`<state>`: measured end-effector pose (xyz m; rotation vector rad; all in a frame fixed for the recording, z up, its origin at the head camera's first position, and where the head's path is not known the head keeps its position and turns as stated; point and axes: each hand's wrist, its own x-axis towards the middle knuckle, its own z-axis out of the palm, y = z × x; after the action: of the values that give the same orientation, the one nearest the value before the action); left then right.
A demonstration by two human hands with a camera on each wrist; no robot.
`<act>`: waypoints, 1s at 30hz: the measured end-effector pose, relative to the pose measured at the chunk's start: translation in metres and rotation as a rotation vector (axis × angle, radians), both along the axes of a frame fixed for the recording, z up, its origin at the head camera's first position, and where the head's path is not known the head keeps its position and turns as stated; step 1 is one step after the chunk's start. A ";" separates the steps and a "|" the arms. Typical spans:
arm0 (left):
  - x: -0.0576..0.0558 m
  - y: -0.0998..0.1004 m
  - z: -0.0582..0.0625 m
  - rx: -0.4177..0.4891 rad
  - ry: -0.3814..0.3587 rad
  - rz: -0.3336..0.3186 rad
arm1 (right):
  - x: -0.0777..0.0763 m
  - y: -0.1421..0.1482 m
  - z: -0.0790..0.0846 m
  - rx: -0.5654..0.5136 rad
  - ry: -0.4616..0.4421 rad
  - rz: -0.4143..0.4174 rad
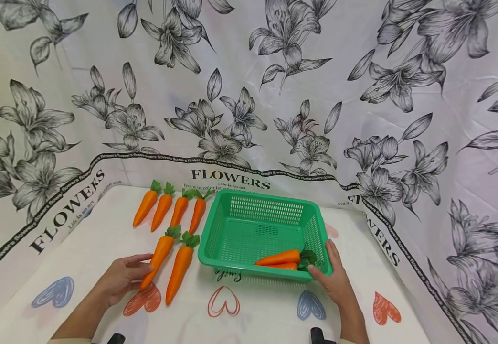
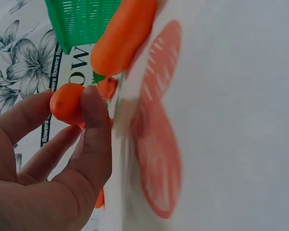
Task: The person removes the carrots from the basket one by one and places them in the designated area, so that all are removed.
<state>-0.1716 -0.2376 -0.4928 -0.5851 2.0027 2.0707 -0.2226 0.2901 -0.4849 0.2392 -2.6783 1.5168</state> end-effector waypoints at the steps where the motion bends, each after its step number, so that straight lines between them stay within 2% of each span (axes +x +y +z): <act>1: 0.000 0.000 -0.002 -0.018 -0.002 0.004 | 0.000 0.000 0.000 0.000 -0.001 -0.001; 6: 0.002 0.002 -0.010 -0.088 -0.002 0.008 | 0.000 -0.001 0.000 0.003 -0.006 -0.007; 12: 0.003 0.005 -0.012 -0.184 0.004 0.003 | 0.001 -0.002 0.001 0.004 -0.010 -0.007; 20: 0.004 0.008 -0.010 -0.456 0.018 -0.039 | 0.000 -0.001 0.002 0.003 -0.007 -0.001; 25: 0.007 0.010 -0.006 -0.572 0.011 -0.056 | 0.001 -0.002 0.003 0.004 -0.006 -0.003; 30: 0.008 0.013 -0.004 -0.627 -0.023 -0.065 | 0.002 -0.004 0.005 0.012 0.002 -0.004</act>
<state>-0.1632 -0.2250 -0.4964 -0.6201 2.6130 1.3638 -0.2207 0.2865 -0.4801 0.2363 -2.6858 1.4984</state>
